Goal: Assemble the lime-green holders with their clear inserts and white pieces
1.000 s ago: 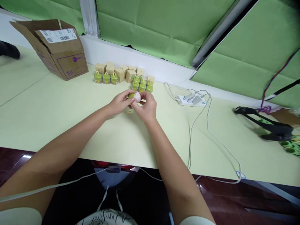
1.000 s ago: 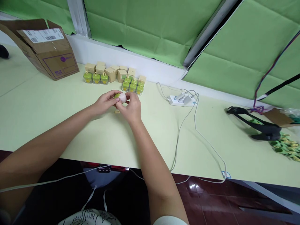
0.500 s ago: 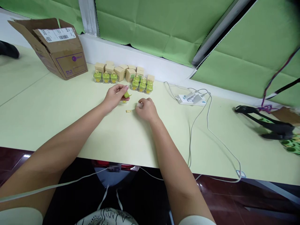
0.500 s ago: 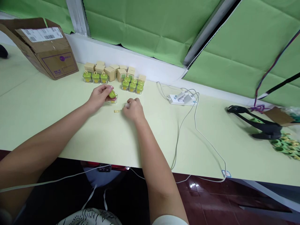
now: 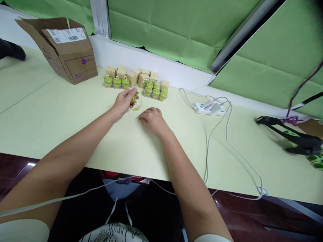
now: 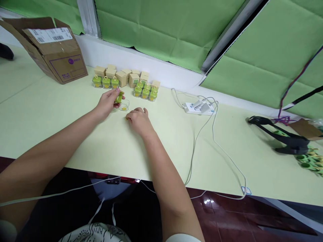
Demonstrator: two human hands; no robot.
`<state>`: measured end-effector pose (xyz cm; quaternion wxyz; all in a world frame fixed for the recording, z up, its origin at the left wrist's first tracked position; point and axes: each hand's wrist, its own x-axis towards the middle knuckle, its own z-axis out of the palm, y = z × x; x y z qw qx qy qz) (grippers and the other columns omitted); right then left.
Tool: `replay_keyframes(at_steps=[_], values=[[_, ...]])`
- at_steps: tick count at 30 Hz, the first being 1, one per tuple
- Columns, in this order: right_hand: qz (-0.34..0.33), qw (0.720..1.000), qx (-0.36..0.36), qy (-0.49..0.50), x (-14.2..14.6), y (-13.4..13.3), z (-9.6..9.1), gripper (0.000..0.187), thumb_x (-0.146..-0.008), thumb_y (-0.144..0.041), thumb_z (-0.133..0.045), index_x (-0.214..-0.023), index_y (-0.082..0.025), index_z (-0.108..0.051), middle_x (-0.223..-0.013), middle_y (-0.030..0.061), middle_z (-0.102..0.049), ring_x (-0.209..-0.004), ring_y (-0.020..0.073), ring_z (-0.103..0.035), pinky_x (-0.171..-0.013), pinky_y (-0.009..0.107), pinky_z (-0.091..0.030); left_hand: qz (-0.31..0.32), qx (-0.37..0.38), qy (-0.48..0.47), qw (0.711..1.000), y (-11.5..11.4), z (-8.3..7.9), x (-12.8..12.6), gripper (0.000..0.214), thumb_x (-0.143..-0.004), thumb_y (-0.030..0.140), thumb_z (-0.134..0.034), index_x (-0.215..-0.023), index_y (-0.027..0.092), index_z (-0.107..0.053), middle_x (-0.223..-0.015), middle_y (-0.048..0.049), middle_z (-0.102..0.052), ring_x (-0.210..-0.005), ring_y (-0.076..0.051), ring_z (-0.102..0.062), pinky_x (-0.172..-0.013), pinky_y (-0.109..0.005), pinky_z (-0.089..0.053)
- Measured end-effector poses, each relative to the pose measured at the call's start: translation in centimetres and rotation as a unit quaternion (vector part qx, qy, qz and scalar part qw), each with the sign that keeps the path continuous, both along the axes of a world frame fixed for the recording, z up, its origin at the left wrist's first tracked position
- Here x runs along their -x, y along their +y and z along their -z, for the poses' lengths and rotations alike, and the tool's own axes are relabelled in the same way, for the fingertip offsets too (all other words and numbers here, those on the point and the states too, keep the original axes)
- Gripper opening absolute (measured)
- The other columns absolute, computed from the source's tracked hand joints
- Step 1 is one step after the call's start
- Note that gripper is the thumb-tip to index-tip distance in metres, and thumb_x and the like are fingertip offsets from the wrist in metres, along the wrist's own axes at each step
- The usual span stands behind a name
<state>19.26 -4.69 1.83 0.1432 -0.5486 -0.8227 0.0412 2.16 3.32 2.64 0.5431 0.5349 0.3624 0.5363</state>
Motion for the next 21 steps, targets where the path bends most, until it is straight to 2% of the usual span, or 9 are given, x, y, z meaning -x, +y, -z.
replay_keyframes(at_steps=[7, 10, 12, 14, 17, 21], values=[[0.009, 0.999, -0.009, -0.034, 0.4, -0.6, -1.0, 0.021, -0.091, -0.009, -0.057, -0.093, -0.020, -0.076, -0.094, 0.0098, -0.080, -0.108, 0.0316, -0.061, -0.109, 0.050, -0.040, -0.012, 0.017, -0.001, 1.000, -0.3, -0.4, 0.0, 0.053, -0.094, 0.067, -0.070, -0.090, 0.015, -0.066, -0.084, -0.0062, -0.072, -0.055, -0.007, -0.050, -0.050, -0.021, -0.039], [0.058, 0.998, -0.031, -0.004, 0.3, -0.5, -1.1, 0.028, -0.094, -0.010, -0.053, -0.110, -0.017, -0.075, -0.098, 0.0124, -0.079, -0.106, 0.0328, -0.062, -0.101, 0.047, -0.044, -0.010, 0.027, -0.008, 1.000, -0.2, -0.4, 0.0, 0.053, -0.094, 0.067, -0.069, -0.091, 0.014, -0.067, -0.082, -0.0061, -0.072, -0.053, -0.007, -0.049, -0.048, -0.020, -0.036], [0.085, 0.993, -0.075, 0.043, -0.1, -0.1, -1.0, 0.039, -0.097, -0.012, -0.048, -0.129, -0.017, -0.070, -0.106, 0.0132, -0.078, -0.104, 0.0320, -0.064, -0.096, 0.045, -0.046, -0.003, 0.027, -0.013, 1.000, -0.1, -0.3, 0.0, 0.054, -0.094, 0.068, -0.069, -0.091, 0.014, -0.068, -0.081, -0.0060, -0.072, -0.052, -0.006, -0.049, -0.047, -0.021, -0.036], [0.091, 0.983, -0.122, 0.098, -0.5, 0.4, -0.7, 0.044, -0.098, -0.013, -0.045, -0.135, -0.019, -0.069, -0.109, 0.0126, -0.077, -0.101, 0.0296, -0.065, -0.094, 0.043, -0.049, 0.001, 0.028, -0.014, 1.000, 0.0, -0.2, 0.0, 0.055, -0.092, 0.069, -0.070, -0.090, 0.014, -0.068, -0.081, -0.0061, -0.072, -0.051, -0.006, -0.048, -0.047, -0.021, -0.035], [0.095, 0.965, -0.165, 0.180, -1.1, 1.1, 0.0, 0.036, -0.097, -0.018, -0.046, -0.120, -0.020, -0.075, -0.100, 0.0107, -0.077, -0.090, 0.0255, -0.067, -0.089, 0.040, -0.053, 0.002, 0.030, -0.011, 0.999, 0.0, -0.1, 0.0, 0.058, -0.090, 0.072, -0.071, -0.088, 0.014, -0.067, -0.081, -0.0065, -0.072, -0.050, -0.007, -0.049, -0.047, -0.022, -0.035], [0.113, 0.933, -0.171, 0.296, -1.1, 1.3, 0.4, 0.020, -0.095, -0.029, -0.057, -0.104, -0.022, -0.073, -0.090, 0.0052, -0.076, -0.075, 0.0197, -0.065, -0.081, 0.037, -0.055, 0.007, 0.028, -0.007, 1.000, -0.2, -0.1, -0.2, 0.060, -0.089, 0.074, -0.071, -0.087, 0.015, -0.067, -0.081, -0.0071, -0.073, -0.051, -0.007, -0.049, -0.047, -0.022, -0.035]])
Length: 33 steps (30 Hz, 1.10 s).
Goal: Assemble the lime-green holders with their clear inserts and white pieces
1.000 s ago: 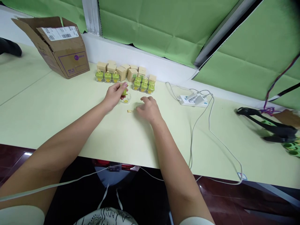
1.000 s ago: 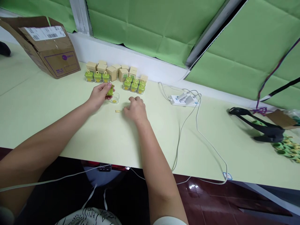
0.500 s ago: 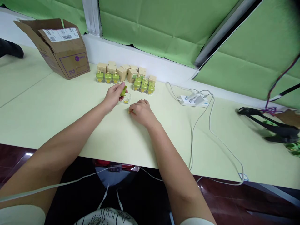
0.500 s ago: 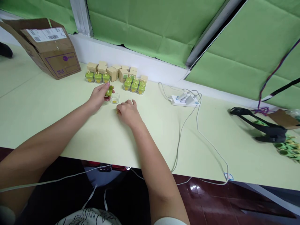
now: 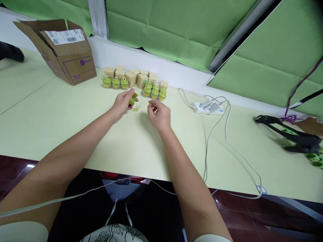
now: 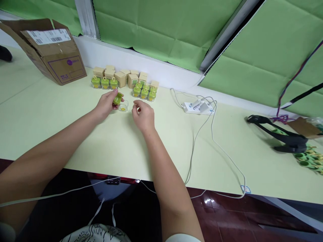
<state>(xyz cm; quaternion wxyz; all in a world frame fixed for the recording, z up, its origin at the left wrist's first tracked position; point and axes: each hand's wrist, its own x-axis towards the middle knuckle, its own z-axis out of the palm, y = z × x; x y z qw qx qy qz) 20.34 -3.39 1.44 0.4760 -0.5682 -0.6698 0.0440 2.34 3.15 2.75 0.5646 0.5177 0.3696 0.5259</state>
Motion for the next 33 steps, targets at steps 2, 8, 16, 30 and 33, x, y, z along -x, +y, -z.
replay_keyframes(at_steps=[2, 8, 16, 30, 33], values=[[-0.005, 0.998, -0.003, 0.061, 0.2, -0.1, 0.0, 0.015, -0.093, -0.036, -0.062, -0.098, -0.023, -0.070, -0.088, 0.0033, -0.075, -0.070, 0.0174, -0.065, -0.077, 0.036, -0.056, 0.003, 0.000, 0.004, 1.000, -0.1, 0.0, 0.0, 0.060, -0.089, 0.074, -0.071, -0.086, 0.015, -0.066, -0.081, -0.0071, -0.073, -0.051, -0.007, -0.049, -0.047, -0.022, -0.035], [-0.058, 0.970, -0.010, 0.234, 0.8, 0.0, 0.0, 0.030, -0.089, -0.049, -0.073, -0.106, -0.025, -0.070, -0.089, 0.0016, -0.076, -0.079, 0.0178, -0.072, -0.082, 0.037, -0.061, 0.042, 0.013, 0.016, 0.999, -0.4, 0.0, 0.0, 0.058, -0.090, 0.072, -0.071, -0.093, 0.015, -0.067, -0.083, -0.0075, -0.075, -0.049, -0.007, -0.048, -0.046, -0.023, -0.035], [-0.090, 0.951, 0.012, 0.295, 1.6, -0.3, -0.6, 0.028, -0.081, -0.049, -0.082, -0.091, -0.024, -0.078, -0.090, 0.0034, -0.081, -0.082, 0.0201, -0.077, -0.085, 0.039, -0.066, 0.107, 0.038, -0.003, 0.994, -1.5, -0.9, -0.1, 0.051, -0.094, 0.065, -0.070, -0.097, 0.014, -0.069, -0.083, -0.0075, -0.073, -0.051, -0.007, -0.047, -0.049, -0.022, -0.034], [-0.056, 0.926, 0.062, 0.369, 3.8, -0.9, -0.7, 0.037, -0.076, -0.055, -0.086, -0.082, -0.022, -0.069, -0.081, 0.0017, -0.077, -0.075, 0.0178, -0.075, -0.076, 0.034, -0.065, 0.170, 0.002, -0.034, 0.985, -2.5, -0.7, -0.1, 0.040, -0.087, 0.053, -0.083, -0.098, 0.017, -0.069, -0.084, -0.0001, -0.062, -0.073, -0.011, -0.058, -0.068, -0.024, -0.049], [-0.038, 0.921, 0.070, 0.382, 3.9, -0.9, -0.5, 0.037, -0.075, -0.053, -0.086, -0.082, -0.021, -0.069, -0.080, 0.0019, -0.077, -0.074, 0.0179, -0.075, -0.072, 0.032, -0.064, 0.186, -0.006, -0.039, 0.982, -2.6, -0.5, -0.2, 0.051, -0.079, 0.059, -0.089, -0.097, 0.017, -0.067, -0.086, 0.0000, -0.063, -0.074, -0.010, -0.059, -0.068, -0.024, -0.049]])
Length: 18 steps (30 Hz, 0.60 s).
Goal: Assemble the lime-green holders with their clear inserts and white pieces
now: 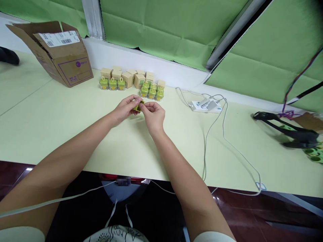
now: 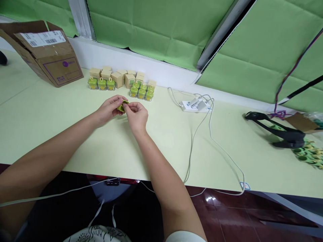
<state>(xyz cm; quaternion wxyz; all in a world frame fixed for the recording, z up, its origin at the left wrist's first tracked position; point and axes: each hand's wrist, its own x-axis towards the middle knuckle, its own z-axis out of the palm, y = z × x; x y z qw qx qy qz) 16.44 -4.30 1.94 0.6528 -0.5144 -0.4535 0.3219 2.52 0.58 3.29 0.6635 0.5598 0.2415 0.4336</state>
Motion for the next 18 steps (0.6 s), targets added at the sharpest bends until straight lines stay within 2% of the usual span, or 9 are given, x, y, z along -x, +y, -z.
replay_keyframes(at_steps=[5, 11, 18], values=[[-0.023, 1.000, -0.002, 0.001, 0.08, 0.08, 0.25, 0.031, -0.078, -0.050, -0.083, -0.084, -0.021, -0.074, -0.082, 0.0028, -0.079, -0.074, 0.0189, -0.075, -0.076, 0.035, -0.066, -0.004, -0.006, 0.001, 1.000, 0.08, 0.11, -0.03, 0.051, -0.079, 0.059, -0.089, -0.099, 0.018, -0.067, -0.086, 0.0004, -0.063, -0.074, -0.010, -0.060, -0.069, -0.024, -0.050], [-0.058, 0.997, -0.021, -0.037, -0.01, 0.03, 0.59, 0.020, -0.084, -0.042, -0.078, -0.088, -0.024, -0.082, -0.075, -0.0005, -0.077, -0.072, 0.0177, -0.073, -0.081, 0.036, -0.064, -0.003, -0.021, 0.002, 1.000, 0.36, 0.40, 0.03, 0.052, -0.080, 0.060, -0.088, -0.100, 0.018, -0.066, -0.086, 0.0001, -0.064, -0.075, -0.011, -0.061, -0.068, -0.024, -0.049], [-0.066, 0.995, -0.029, -0.075, -0.20, 0.03, 0.59, 0.022, -0.087, -0.043, -0.074, -0.090, -0.023, -0.084, -0.076, 0.0005, -0.077, -0.071, 0.0167, -0.071, -0.081, 0.034, -0.061, -0.006, -0.048, 0.019, 0.999, 0.69, 0.59, -0.04, 0.062, -0.074, 0.068, -0.088, -0.102, 0.018, -0.066, -0.083, -0.0005, -0.067, -0.075, -0.012, -0.063, -0.066, -0.024, -0.049]])
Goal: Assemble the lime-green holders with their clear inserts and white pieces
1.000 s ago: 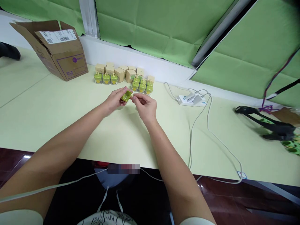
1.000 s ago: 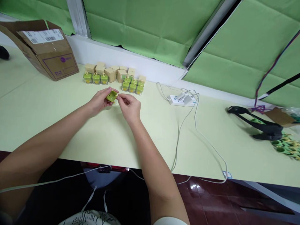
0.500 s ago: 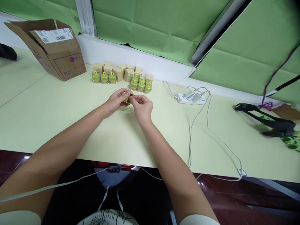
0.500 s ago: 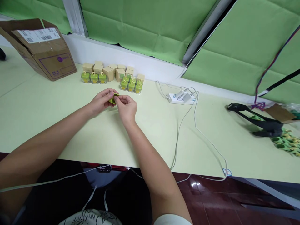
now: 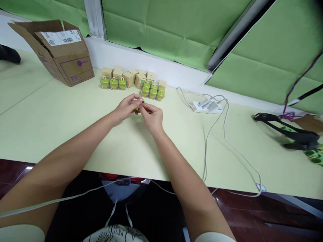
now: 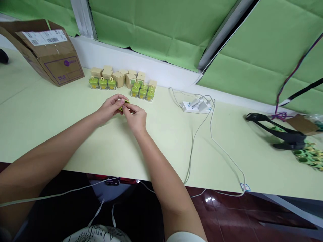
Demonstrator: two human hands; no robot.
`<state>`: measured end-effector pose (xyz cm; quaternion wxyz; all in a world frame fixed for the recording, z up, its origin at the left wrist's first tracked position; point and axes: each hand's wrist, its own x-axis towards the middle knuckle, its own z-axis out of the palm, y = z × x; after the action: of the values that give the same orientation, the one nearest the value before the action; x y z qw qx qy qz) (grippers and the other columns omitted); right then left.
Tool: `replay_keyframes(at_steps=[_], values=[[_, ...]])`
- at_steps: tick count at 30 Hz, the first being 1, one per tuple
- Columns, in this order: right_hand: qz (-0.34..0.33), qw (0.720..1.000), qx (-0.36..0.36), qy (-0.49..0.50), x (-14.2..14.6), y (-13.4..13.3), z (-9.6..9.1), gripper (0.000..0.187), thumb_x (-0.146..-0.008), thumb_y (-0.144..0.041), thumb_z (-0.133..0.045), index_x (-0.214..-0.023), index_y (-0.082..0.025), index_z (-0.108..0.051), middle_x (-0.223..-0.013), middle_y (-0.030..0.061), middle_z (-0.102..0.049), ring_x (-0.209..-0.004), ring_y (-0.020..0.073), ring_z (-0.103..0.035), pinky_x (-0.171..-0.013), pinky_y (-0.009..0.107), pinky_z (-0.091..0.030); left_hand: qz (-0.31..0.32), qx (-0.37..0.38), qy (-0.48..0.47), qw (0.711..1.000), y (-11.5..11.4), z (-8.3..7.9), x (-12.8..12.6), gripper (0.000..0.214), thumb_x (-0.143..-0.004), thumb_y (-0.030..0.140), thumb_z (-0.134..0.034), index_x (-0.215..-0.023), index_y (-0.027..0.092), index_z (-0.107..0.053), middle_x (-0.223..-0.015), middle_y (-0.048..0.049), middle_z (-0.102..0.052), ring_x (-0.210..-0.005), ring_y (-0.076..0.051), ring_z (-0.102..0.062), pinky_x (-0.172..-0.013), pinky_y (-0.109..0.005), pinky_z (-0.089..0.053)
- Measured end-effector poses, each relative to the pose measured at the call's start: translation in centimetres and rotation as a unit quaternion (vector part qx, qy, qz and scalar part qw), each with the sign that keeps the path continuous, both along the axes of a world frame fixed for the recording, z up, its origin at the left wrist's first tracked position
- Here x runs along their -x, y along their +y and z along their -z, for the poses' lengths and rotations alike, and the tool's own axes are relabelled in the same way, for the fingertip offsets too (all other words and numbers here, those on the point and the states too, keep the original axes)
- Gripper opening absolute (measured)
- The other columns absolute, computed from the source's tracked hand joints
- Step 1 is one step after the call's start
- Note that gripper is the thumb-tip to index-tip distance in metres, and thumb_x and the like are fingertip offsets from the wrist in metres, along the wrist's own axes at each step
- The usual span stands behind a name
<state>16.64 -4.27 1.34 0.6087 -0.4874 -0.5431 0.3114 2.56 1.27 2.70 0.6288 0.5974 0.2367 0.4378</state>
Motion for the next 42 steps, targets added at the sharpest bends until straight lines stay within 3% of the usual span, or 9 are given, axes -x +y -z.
replay_keyframes(at_steps=[13, 21, 27, 35, 42], values=[[-0.009, 0.998, 0.003, -0.054, -0.23, 0.26, -0.03, 0.024, -0.090, -0.038, -0.065, -0.101, -0.025, -0.083, -0.083, 0.0006, -0.078, -0.079, 0.0174, -0.072, -0.077, 0.033, -0.060, -0.008, -0.004, 0.001, 1.000, 0.16, 0.06, -0.09, 0.057, -0.078, 0.066, -0.087, -0.100, 0.017, -0.066, -0.083, -0.0011, -0.068, -0.074, -0.012, -0.063, -0.065, -0.023, -0.049], [-0.044, 0.997, 0.022, 0.066, -0.28, 0.33, -0.01, 0.027, -0.082, -0.044, -0.079, -0.095, -0.021, -0.079, -0.082, 0.0016, -0.080, -0.074, 0.0178, -0.075, -0.084, 0.038, -0.064, -0.014, -0.013, 0.002, 1.000, 0.25, 0.08, -0.05, 0.061, -0.075, 0.068, -0.088, -0.101, 0.017, -0.066, -0.082, -0.0006, -0.068, -0.071, -0.011, -0.063, -0.065, -0.024, -0.051], [-0.022, 0.997, 0.060, 0.040, -0.54, 0.14, -0.56, 0.034, -0.079, -0.052, -0.082, -0.094, -0.022, -0.080, -0.079, 0.0015, -0.079, -0.077, 0.0187, -0.075, -0.076, 0.035, -0.063, -0.014, -0.020, 0.010, 1.000, 0.17, -0.15, -0.05, 0.061, -0.076, 0.069, -0.087, -0.101, 0.017, -0.065, -0.079, -0.0008, -0.068, -0.071, -0.012, -0.065, -0.063, -0.025, -0.051], [-0.030, 0.996, 0.052, 0.061, -0.37, 0.39, -0.01, 0.039, -0.078, -0.057, -0.082, -0.097, -0.023, -0.081, -0.082, 0.0013, -0.079, -0.074, 0.0184, -0.073, -0.071, 0.035, -0.061, -0.002, -0.028, 0.011, 1.000, 0.08, 0.06, -0.16, 0.062, -0.075, 0.070, -0.086, -0.102, 0.018, -0.067, -0.082, -0.0006, -0.067, -0.072, -0.011, -0.063, -0.065, -0.024, -0.052], [0.011, 0.992, 0.074, 0.102, -0.20, 0.49, 0.12, 0.043, -0.070, -0.058, -0.088, -0.082, -0.021, -0.070, -0.070, -0.0005, -0.071, -0.066, 0.0162, -0.068, -0.063, 0.031, -0.057, 0.001, -0.027, 0.017, 1.000, -0.15, -0.04, -0.20, 0.060, -0.077, 0.069, -0.086, -0.103, 0.018, -0.070, -0.086, -0.0024, -0.070, -0.075, -0.012, -0.066, -0.067, -0.025, -0.053]])
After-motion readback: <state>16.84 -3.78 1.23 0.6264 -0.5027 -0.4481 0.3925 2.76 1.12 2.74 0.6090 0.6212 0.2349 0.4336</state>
